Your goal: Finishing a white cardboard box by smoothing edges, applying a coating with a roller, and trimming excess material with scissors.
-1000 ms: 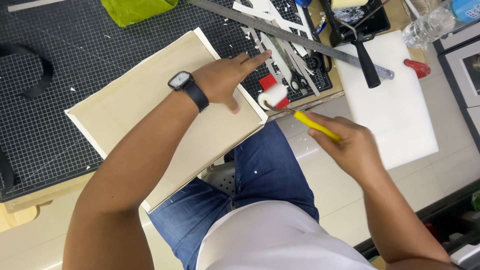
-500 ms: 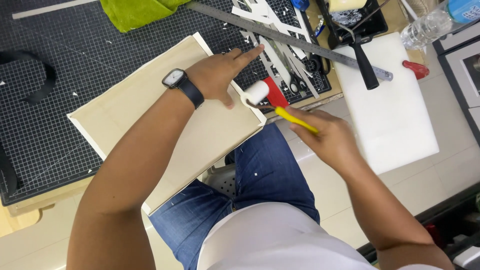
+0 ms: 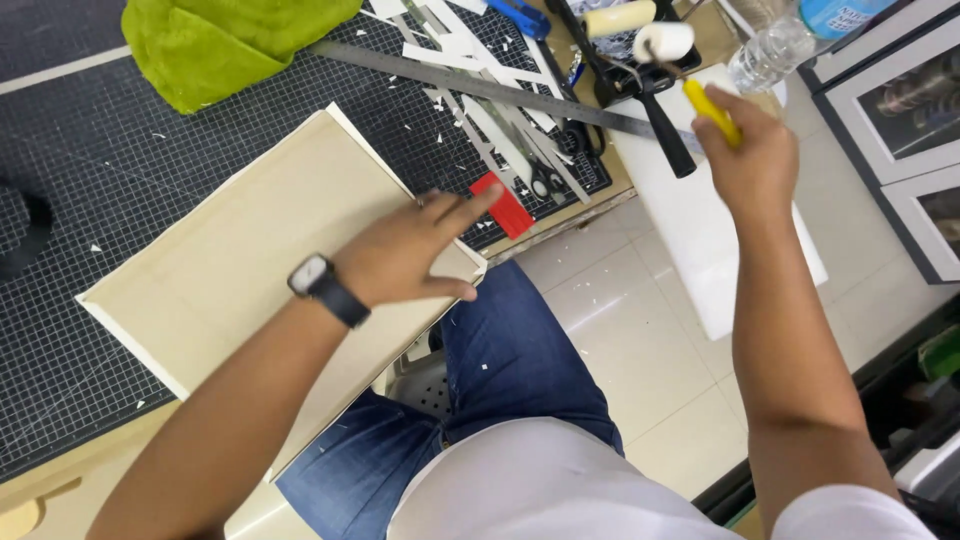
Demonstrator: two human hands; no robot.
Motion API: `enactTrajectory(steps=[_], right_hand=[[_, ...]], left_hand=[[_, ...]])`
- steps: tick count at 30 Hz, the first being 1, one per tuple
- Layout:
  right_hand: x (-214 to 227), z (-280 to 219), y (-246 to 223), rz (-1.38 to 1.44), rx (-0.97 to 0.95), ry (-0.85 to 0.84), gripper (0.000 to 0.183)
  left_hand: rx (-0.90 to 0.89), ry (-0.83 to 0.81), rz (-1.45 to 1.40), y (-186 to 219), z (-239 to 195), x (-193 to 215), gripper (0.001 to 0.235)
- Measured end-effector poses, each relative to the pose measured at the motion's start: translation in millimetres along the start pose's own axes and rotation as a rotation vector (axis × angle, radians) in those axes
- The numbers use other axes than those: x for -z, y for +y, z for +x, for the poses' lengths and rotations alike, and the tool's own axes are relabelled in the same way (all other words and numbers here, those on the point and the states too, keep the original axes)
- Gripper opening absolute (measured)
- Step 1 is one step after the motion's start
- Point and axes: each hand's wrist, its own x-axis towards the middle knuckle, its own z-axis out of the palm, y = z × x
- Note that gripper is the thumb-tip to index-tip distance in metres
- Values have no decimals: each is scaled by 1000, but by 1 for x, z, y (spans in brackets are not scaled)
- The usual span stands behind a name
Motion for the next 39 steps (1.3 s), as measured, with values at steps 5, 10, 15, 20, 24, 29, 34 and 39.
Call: enactTrajectory(steps=[5,10,15,20,24,29,34,39], right_hand=[[-68,82,55,-340,-181,6,36],[-105,100,83,-436,66,37,45],[-143,32,12,-307,440,251,45],[-207,-67,-70,-242,399,15,46],[-220,-64,-78,-213,238,-53,47],[-216,-55,-84,105,23,-255,30],[-171,-65,-127,578,-239,-416,33],[-162,-79,-132,974,-461,-492,49]], left_hand=[[-158,54,-167,31,-13,-24,102],[-197,230,-346,40,-30,-22,85],[29,539,-511,-10,-47,-35,72],[237,925,-1184,-41,-52,-39,57],[263,982,-1248,-58,-59,-47,55],[327,946,-925,-63,-66,-44,43],[312,972,-225,-100,-75,11,36],[598,935,31,-202,-71,65,52]])
